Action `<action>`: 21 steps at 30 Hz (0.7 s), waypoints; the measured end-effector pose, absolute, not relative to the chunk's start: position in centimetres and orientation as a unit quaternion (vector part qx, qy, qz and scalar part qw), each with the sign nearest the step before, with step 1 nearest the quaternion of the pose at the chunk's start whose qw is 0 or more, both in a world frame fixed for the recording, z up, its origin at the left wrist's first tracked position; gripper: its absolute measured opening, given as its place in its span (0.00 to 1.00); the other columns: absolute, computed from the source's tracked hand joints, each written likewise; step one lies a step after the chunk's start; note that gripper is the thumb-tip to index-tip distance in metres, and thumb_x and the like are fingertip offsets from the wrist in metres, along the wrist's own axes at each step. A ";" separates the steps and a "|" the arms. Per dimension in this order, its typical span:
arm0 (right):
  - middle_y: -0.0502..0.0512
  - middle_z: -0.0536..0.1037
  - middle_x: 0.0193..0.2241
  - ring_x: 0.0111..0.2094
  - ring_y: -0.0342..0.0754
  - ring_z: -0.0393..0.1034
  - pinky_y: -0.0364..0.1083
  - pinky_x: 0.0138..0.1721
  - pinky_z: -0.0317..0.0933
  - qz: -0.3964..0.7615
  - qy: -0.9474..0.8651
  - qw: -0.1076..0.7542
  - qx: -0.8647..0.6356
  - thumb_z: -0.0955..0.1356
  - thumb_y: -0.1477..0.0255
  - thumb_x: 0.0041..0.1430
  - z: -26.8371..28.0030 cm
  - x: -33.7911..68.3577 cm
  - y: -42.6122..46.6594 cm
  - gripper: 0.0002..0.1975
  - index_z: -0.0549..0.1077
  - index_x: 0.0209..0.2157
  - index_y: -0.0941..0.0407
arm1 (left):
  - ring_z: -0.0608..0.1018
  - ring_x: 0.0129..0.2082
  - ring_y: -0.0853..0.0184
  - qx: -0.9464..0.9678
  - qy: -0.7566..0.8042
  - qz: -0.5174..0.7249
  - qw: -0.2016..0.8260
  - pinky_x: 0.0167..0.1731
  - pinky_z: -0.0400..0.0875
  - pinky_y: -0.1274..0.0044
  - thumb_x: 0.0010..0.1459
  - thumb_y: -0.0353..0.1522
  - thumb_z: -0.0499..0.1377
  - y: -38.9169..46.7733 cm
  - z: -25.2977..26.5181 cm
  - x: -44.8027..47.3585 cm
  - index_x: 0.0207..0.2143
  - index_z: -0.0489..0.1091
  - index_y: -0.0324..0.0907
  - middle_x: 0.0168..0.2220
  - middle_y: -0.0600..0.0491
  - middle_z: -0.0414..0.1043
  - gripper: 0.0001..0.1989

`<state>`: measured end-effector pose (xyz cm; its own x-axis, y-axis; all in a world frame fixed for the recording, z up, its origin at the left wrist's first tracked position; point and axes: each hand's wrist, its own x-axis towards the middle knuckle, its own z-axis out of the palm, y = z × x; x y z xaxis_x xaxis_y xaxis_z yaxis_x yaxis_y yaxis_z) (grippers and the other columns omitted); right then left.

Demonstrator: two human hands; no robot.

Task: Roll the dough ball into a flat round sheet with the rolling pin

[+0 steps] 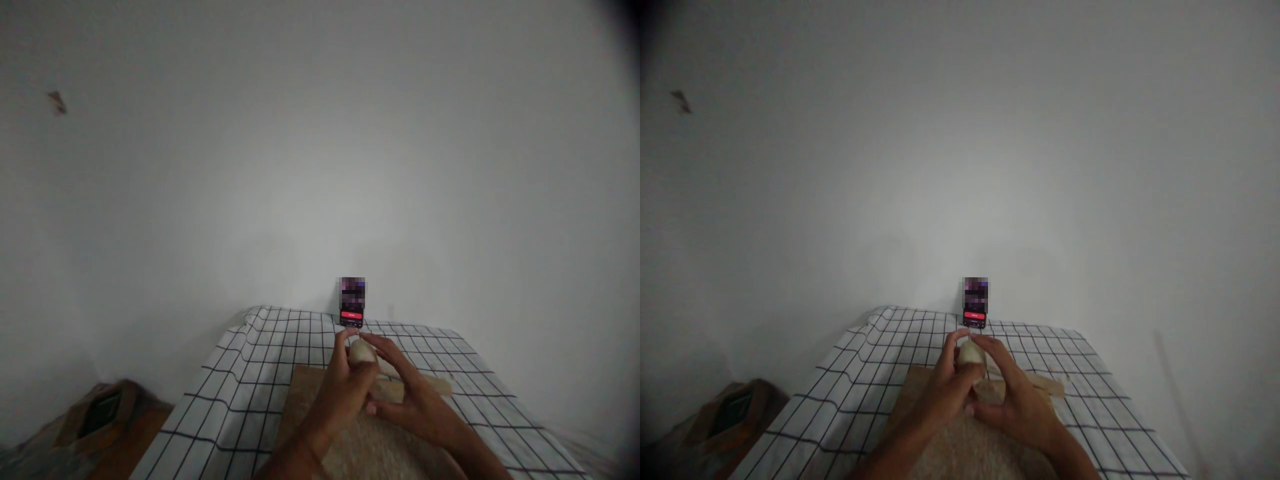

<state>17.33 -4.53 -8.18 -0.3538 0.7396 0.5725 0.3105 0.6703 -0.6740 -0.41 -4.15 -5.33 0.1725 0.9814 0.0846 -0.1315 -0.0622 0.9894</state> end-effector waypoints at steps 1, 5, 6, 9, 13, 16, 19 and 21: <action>0.59 0.63 0.72 0.72 0.63 0.59 0.65 0.70 0.60 0.256 -0.779 0.472 -0.324 0.76 0.56 0.61 -8.2 17.7 -4.4 0.41 0.61 0.71 0.42 | 0.79 0.36 0.64 0.528 0.415 0.499 0.547 0.28 0.71 0.77 0.51 0.33 0.65 -4.1 -4.7 -0.8 0.61 0.63 0.47 0.38 0.55 0.74 0.34; 0.59 0.67 0.70 0.70 0.61 0.63 0.64 0.68 0.62 0.305 -0.697 0.556 -0.333 0.65 0.50 0.72 -8.6 18.7 -3.4 0.27 0.67 0.68 0.42 | 0.77 0.28 0.66 0.576 0.443 0.465 0.505 0.21 0.62 0.79 0.54 0.43 0.66 -4.6 -2.2 -2.2 0.46 0.69 0.45 0.30 0.56 0.73 0.20; 0.59 0.70 0.68 0.68 0.61 0.66 0.64 0.67 0.64 0.301 -0.679 0.572 -0.347 0.64 0.50 0.73 -8.7 18.9 -3.1 0.26 0.70 0.66 0.43 | 0.77 0.28 0.66 0.604 0.447 0.459 0.474 0.23 0.63 0.79 0.55 0.44 0.66 -5.0 -1.6 -2.4 0.42 0.71 0.44 0.30 0.56 0.74 0.18; 0.59 0.76 0.62 0.63 0.61 0.72 0.63 0.63 0.68 0.280 -0.645 0.600 -0.381 0.66 0.48 0.71 -9.3 19.2 -2.0 0.24 0.74 0.60 0.45 | 0.78 0.31 0.65 0.691 0.466 0.430 0.346 0.30 0.67 0.76 0.55 0.43 0.68 -6.6 0.2 -2.4 0.33 0.75 0.44 0.30 0.54 0.77 0.13; 0.59 0.79 0.56 0.59 0.60 0.75 0.60 0.60 0.71 0.273 -0.613 0.620 -0.406 0.68 0.47 0.68 -9.5 20.0 -1.3 0.25 0.76 0.56 0.47 | 0.79 0.34 0.63 0.773 0.459 0.380 0.218 0.36 0.69 0.73 0.63 0.35 0.60 -8.6 1.8 -1.3 0.36 0.77 0.44 0.33 0.53 0.80 0.06; 0.61 0.81 0.55 0.58 0.60 0.76 0.60 0.58 0.72 0.278 -0.591 0.632 -0.418 0.69 0.45 0.66 -9.2 20.5 -1.3 0.27 0.76 0.55 0.49 | 0.80 0.43 0.58 0.801 0.466 0.354 0.127 0.45 0.71 0.69 0.65 0.30 0.55 -9.4 -0.3 -0.4 0.38 0.76 0.44 0.39 0.50 0.80 0.09; 0.62 0.82 0.53 0.56 0.59 0.77 0.58 0.56 0.73 0.270 -0.585 0.631 -0.433 0.69 0.46 0.67 -9.1 20.7 -1.2 0.28 0.75 0.56 0.52 | 0.79 0.50 0.50 0.800 0.508 0.300 0.113 0.52 0.70 0.61 0.64 0.29 0.54 -9.4 -4.8 0.3 0.42 0.76 0.43 0.46 0.43 0.79 0.11; 0.62 0.82 0.52 0.54 0.58 0.78 0.57 0.55 0.73 0.251 -0.587 0.619 -0.458 0.68 0.46 0.67 -9.5 20.9 -0.9 0.28 0.75 0.55 0.53 | 0.77 0.53 0.46 0.803 0.510 0.282 0.123 0.55 0.69 0.57 0.62 0.29 0.55 -9.2 -7.3 0.7 0.45 0.77 0.42 0.49 0.41 0.77 0.12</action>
<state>20.92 -0.95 -9.45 0.1856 0.8487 0.4952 0.2270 0.4533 -0.8620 0.70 -9.21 -7.25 0.3201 0.8889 0.3276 0.7507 -0.4489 0.4847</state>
